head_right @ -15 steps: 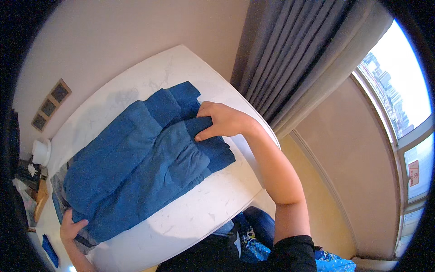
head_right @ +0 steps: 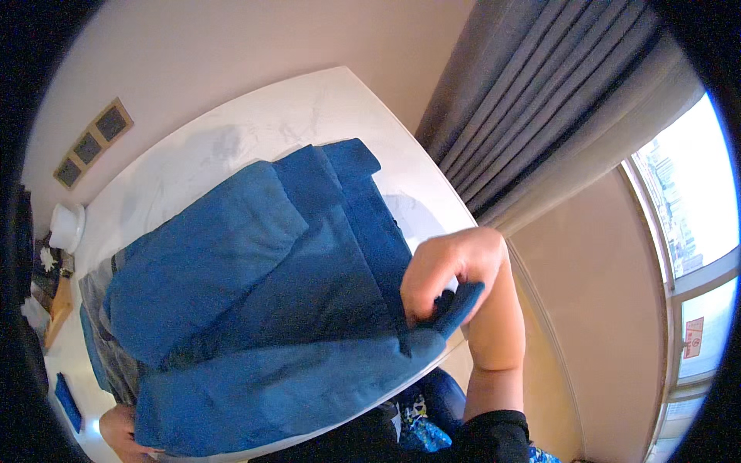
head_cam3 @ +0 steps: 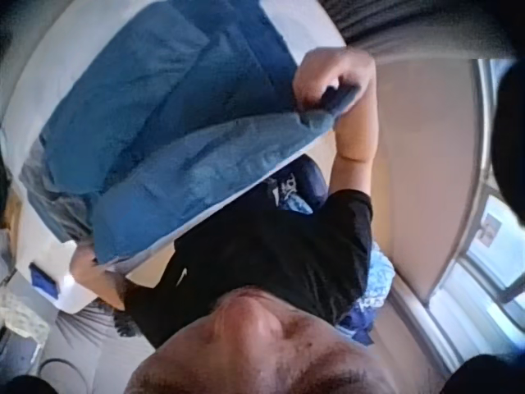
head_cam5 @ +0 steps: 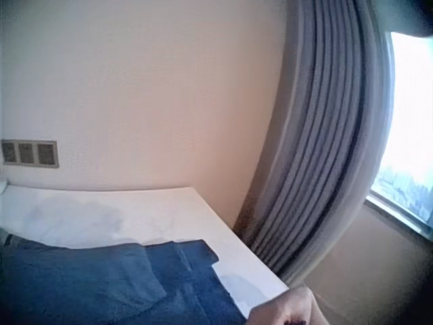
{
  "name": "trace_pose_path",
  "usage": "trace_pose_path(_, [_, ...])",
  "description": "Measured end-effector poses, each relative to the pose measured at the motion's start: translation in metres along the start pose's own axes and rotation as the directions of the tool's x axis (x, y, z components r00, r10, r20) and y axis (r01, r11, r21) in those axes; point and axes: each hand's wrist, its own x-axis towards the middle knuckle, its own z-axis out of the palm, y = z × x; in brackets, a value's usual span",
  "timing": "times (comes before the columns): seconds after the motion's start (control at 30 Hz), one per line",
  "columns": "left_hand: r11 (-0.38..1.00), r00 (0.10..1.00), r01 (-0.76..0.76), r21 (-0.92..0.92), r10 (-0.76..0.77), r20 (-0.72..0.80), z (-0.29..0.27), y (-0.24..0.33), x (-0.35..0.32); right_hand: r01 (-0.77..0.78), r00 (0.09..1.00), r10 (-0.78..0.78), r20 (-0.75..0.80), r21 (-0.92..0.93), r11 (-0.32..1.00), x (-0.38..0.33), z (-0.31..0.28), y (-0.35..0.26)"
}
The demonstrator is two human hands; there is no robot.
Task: The person folds a blue pair of pants on a white table, then places a gray zip-up jacket on top and folds it neatly. The person smooths the fabric and aligns edges to create compact, tidy bundles.
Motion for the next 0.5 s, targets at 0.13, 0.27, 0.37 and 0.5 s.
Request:
trace_pose_path(0.13, [0.980,0.989,-0.093,0.176,0.070,0.134,-0.011,0.050,0.020,-0.224,0.969,0.212,-0.127,-0.091,0.970,-0.001,-0.009,-0.005])
trace_pose_path(0.27, [0.899,0.852,0.405,-0.169,-0.304,0.426,-0.014,0.024,0.064,-0.805,0.521,0.622,-0.585,-0.093,0.587,0.000,-0.002,0.006])
trace_pose_path(0.37, [0.924,0.961,0.217,-0.316,-0.145,0.237,-0.003,0.016,0.068,-0.837,0.428,0.693,-0.580,0.034,0.546,0.000,-0.002,0.010])
trace_pose_path(0.5, [0.645,0.902,0.209,-0.735,-0.418,-0.110,0.017,0.037,0.076,-0.773,0.456,0.634,-0.625,0.076,0.630,0.007,-0.002,0.007])
